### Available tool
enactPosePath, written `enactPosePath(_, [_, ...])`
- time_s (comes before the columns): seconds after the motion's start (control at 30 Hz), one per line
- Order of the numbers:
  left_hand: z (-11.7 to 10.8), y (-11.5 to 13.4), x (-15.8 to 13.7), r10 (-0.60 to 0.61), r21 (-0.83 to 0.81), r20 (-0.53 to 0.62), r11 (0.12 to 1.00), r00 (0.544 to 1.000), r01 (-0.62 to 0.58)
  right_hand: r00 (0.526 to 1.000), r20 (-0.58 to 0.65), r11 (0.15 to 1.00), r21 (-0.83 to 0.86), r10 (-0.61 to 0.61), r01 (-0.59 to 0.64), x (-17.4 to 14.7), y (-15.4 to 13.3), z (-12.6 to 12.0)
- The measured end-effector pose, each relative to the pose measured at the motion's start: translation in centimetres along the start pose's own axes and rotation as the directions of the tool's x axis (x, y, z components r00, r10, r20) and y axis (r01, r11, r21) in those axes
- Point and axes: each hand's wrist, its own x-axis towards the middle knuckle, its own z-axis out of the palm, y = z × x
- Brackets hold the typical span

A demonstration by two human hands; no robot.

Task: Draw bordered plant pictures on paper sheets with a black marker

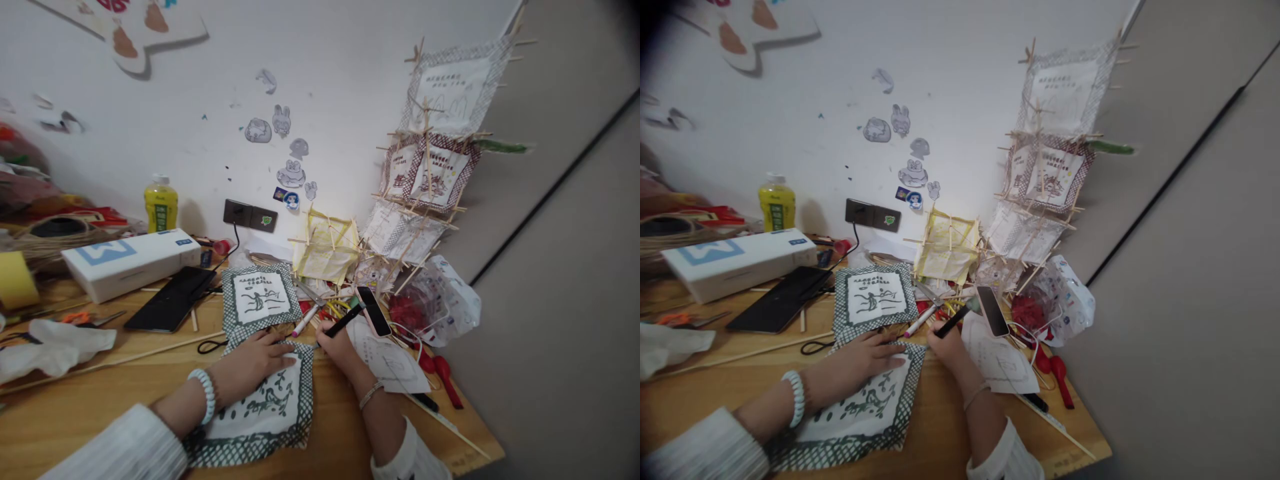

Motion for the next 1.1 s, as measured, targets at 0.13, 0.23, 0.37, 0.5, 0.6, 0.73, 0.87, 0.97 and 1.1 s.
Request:
enactPosePath(0.13, [-0.1,0.0,0.0,-0.004,-0.004,0.011,1.000,1.000,0.004,1.000,-0.014,1.000,0.003,0.010,-0.010,0.0,0.0,0.0])
enactPosePath(0.23, [-0.1,0.0,0.0,-0.014,-0.006,0.025,1.000,1.000,0.014,1.000,-0.010,1.000,0.010,0.016,-0.016,0.0,0.0,0.1])
enactPosePath(0.37, [0.1,0.0,-0.1,-0.028,-0.009,0.031,1.000,0.999,0.028,1.000,-0.002,1.000,0.016,0.014,-0.014,0.0,0.0,0.1])
enactPosePath(0.5, [0.2,0.0,-0.2,-0.042,-0.027,0.021,0.999,0.999,0.043,1.000,-0.003,1.000,0.026,0.007,-0.007,0.1,0.3,0.2])
enactPosePath(0.6, [0.2,0.1,-0.2,-0.058,-0.039,0.035,0.997,0.998,0.060,1.000,-0.016,0.999,0.040,-0.005,0.005,0.1,0.4,0.3])
enactPosePath(0.73, [-0.2,0.2,0.1,-0.142,0.011,0.060,0.990,0.988,0.142,0.999,-0.035,0.996,0.081,-0.030,0.033,0.0,0.3,0.3])
enactPosePath(0.87, [-1.1,0.2,0.3,-0.339,0.071,0.001,0.938,0.941,0.338,0.997,-0.015,0.988,0.137,-0.072,0.074,-0.6,0.2,0.1])
enactPosePath(0.97, [-1.6,0.0,0.2,-0.439,0.098,-0.034,0.893,0.898,0.440,0.996,0.049,0.983,0.169,-0.077,0.067,-1.0,0.2,-0.1])
enactPosePath(1.1, [-1.3,-0.1,0.2,-0.484,0.072,-0.037,0.871,0.874,0.485,0.994,0.045,0.988,0.123,-0.100,0.093,-1.2,-0.1,-0.3])
